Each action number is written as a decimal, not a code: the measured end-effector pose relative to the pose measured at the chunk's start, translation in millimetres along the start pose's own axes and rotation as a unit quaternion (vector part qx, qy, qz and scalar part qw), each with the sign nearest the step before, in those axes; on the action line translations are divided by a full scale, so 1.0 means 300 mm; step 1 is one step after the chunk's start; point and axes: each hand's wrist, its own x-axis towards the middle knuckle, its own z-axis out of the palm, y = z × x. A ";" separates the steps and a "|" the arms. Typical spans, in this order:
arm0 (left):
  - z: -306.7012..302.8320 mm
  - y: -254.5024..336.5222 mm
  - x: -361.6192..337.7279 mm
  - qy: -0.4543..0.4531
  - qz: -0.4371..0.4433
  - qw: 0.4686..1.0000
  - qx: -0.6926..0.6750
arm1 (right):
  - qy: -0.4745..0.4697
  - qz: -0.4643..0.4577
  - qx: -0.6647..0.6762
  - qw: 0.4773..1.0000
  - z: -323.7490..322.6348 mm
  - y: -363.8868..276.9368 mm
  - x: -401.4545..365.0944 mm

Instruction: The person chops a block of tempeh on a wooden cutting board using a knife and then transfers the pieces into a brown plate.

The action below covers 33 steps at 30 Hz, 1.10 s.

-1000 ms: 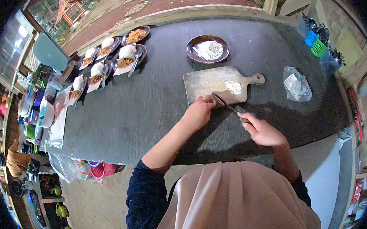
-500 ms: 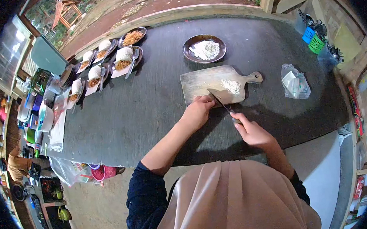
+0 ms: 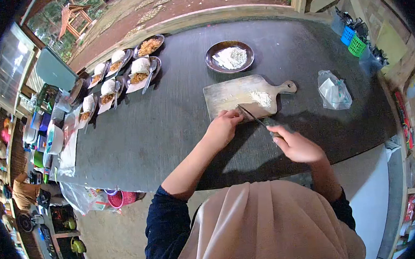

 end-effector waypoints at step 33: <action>-0.040 -0.065 -0.005 0.040 -0.076 0.994 -0.068 | 0.032 0.077 0.185 0.979 0.085 0.064 -0.042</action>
